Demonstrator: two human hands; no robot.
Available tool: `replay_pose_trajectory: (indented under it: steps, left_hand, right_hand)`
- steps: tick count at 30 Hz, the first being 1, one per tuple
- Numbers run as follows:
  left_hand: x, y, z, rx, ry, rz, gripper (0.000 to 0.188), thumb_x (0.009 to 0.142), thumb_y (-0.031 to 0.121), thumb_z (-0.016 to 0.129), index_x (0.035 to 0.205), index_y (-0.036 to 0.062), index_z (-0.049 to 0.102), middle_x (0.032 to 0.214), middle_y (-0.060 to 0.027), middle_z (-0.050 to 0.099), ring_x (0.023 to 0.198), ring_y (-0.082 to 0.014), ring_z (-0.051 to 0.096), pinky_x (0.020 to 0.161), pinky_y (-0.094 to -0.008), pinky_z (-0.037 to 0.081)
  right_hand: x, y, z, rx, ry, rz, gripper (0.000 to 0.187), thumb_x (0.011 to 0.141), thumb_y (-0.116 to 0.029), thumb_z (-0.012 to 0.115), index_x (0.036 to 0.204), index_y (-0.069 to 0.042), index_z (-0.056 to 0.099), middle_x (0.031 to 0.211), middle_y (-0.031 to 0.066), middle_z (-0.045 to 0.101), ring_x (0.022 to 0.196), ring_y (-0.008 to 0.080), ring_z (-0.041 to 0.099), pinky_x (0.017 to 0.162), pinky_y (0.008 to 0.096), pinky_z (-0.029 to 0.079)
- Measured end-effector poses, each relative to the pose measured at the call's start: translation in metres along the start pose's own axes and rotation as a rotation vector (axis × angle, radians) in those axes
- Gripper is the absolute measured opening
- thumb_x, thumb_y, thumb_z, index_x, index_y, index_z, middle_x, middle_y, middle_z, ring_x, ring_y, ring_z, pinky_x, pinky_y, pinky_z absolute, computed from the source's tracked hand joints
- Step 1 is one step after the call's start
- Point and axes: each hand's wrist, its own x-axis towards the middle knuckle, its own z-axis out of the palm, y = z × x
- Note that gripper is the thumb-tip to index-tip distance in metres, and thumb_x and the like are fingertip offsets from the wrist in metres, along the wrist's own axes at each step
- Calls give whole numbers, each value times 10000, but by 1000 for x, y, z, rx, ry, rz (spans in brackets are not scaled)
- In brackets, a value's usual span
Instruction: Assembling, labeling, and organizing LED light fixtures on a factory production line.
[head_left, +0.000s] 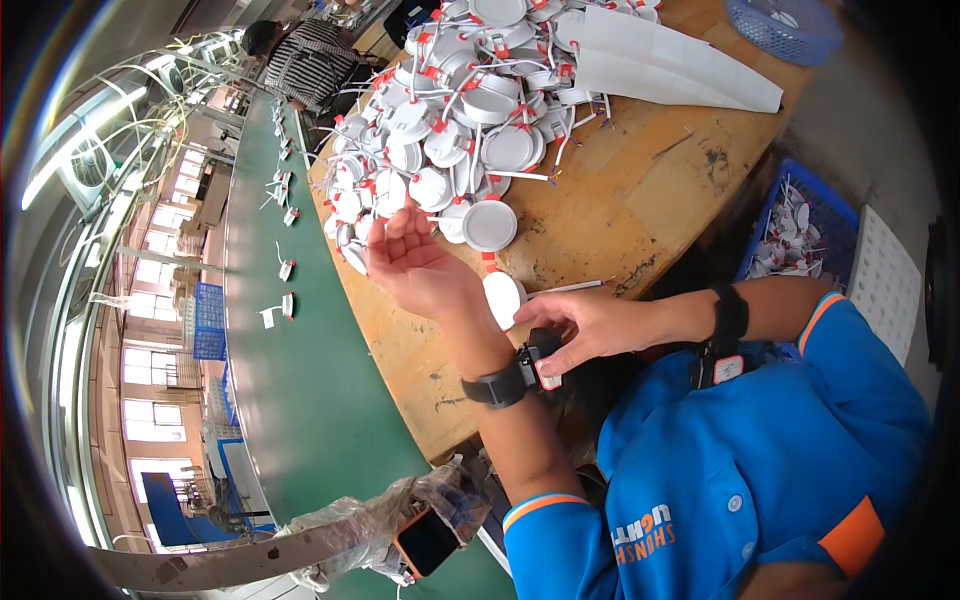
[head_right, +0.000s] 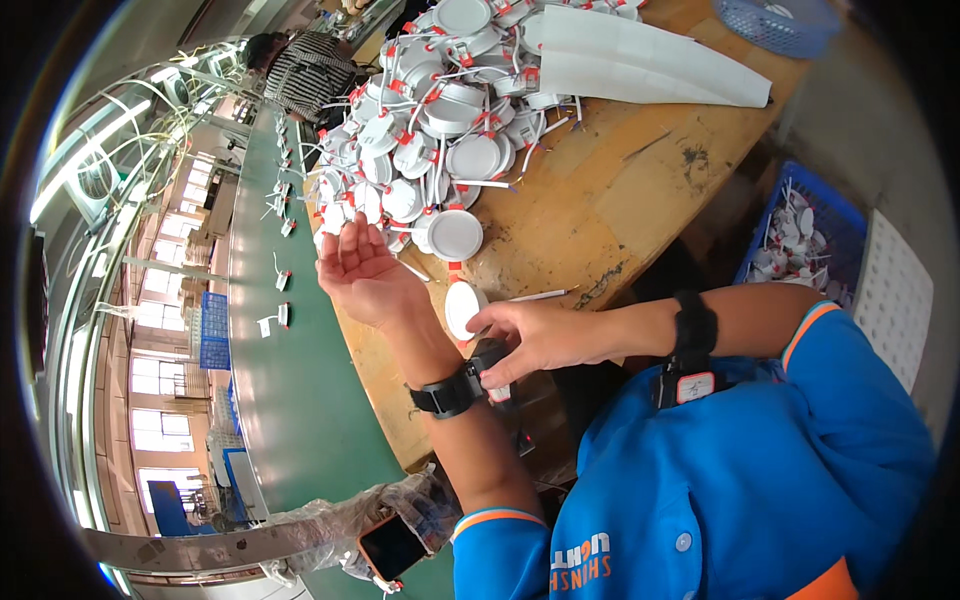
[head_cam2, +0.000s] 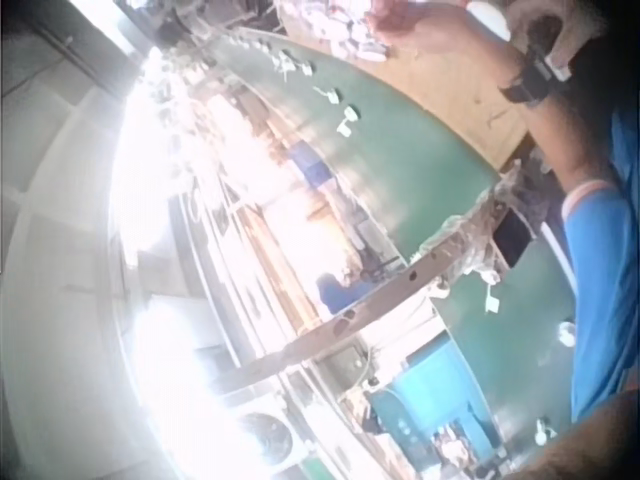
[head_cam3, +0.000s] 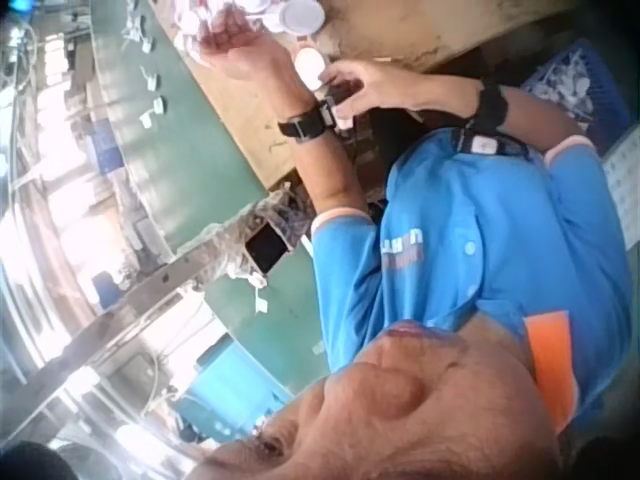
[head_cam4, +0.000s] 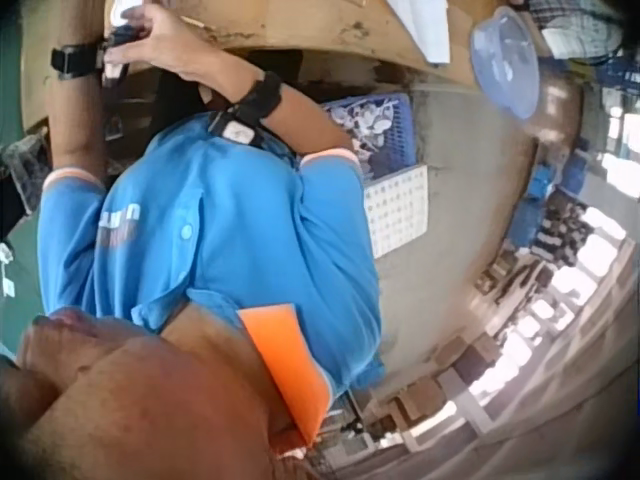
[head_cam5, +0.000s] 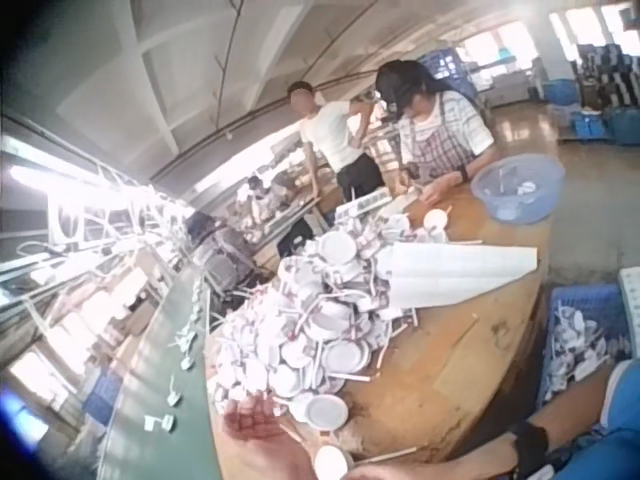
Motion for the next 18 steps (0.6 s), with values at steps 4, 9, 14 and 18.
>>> replay_pose_trajectory:
  steps: [4,9,14,18]
  left_hand:
    - [1,-2,10,106,-99,200,295,892,243,320,947,11,493,802,-108,595,846,-246,589,729,-312,457]
    - [-3,-2,16,672,-244,771,242,893,125,347,857,-26,532,754,-103,592,725,-204,582,666,-283,446]
    - [-1,-13,17,986,-673,1274,132,662,-25,546,790,1,567,714,-110,574,665,-256,563,628,-326,422]
    - [-10,-13,15,1017,-708,1180,94,718,-6,522,797,-2,574,715,-88,580,681,-223,568,631,-311,425]
  right_hand:
    - [3,0,10,141,68,-83,715,682,-143,727,1244,46,327,1148,173,453,959,184,509,830,285,427]
    - [4,-5,14,214,102,71,627,670,-133,729,1185,21,405,1077,102,486,915,143,508,794,261,426]
    - [4,9,12,240,148,86,605,668,-161,730,1161,16,428,1031,91,510,892,137,512,780,251,417]
    - [4,15,14,213,162,61,628,683,-151,719,1188,26,390,929,79,555,845,136,540,772,252,418]
